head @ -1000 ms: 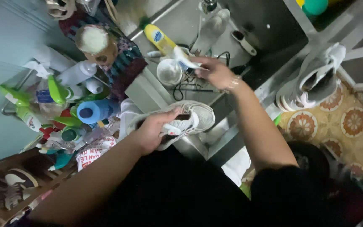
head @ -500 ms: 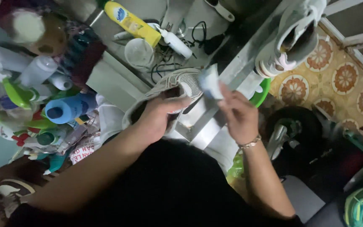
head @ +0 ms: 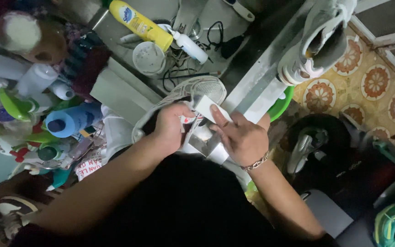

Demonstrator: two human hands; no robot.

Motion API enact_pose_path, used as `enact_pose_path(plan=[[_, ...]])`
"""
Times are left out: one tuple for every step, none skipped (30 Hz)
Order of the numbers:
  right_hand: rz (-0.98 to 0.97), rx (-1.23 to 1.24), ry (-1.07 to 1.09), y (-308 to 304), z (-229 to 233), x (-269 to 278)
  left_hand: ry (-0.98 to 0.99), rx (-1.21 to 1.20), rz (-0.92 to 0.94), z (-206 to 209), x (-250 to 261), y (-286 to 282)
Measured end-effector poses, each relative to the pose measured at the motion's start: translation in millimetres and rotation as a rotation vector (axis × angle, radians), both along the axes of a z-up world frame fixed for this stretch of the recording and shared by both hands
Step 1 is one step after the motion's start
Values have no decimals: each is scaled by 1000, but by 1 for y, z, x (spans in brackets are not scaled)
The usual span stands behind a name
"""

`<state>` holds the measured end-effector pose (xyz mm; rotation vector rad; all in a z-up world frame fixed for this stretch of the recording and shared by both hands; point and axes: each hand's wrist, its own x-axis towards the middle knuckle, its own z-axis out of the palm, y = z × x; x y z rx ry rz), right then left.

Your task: Cleaning white sneakers and their insoles in a sink using a cleaning sponge and water.

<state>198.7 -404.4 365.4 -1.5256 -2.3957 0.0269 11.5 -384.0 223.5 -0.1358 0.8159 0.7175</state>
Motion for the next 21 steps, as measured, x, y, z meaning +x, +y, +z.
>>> enact_pose_path(plan=[[6,-1,1,2,-20,16,1,-1,6,5,1,3],[-51,-77,29,3,-40,31,-1,-24,5,10,1,6],[-107,-152,58,3,-60,47,-3,-47,4,16,2,9],[-109,-154,56,6,-54,44,-6,-49,3,19,3,10],[-145,-158,102,8,-48,42,18,-56,5,22,5,10],[-176,-157,150,13,-42,40,43,-59,12,25,6,11],[-174,-156,148,7,-34,32,41,-58,14,20,6,11],[-73,-19,90,-1,-27,22,51,-30,28,15,5,8],[36,108,40,-8,-19,13,60,-1,43,10,3,5],[30,107,39,-3,-29,25,59,-2,37,13,3,6],[-50,-15,111,3,-38,38,46,-11,37,17,3,7],[-118,-143,187,10,-48,52,30,-18,40,20,5,9],[-121,-141,183,7,-46,50,25,-17,38,21,6,11],[-147,-178,112,5,-44,46,19,-25,36,23,5,12],[-172,-214,41,1,-43,43,12,-34,34,24,4,12],[-170,-215,43,1,-38,37,14,-34,35,19,4,11],[-31,-75,90,0,-32,32,6,-24,41,14,4,10],[106,61,138,-3,-27,26,-2,-13,39,9,3,8],[101,60,140,1,-33,34,0,-14,34,13,3,10],[-60,-51,146,6,-39,43,5,-22,39,16,5,12],[-219,-167,152,11,-45,53,10,-30,43,20,7,14]])
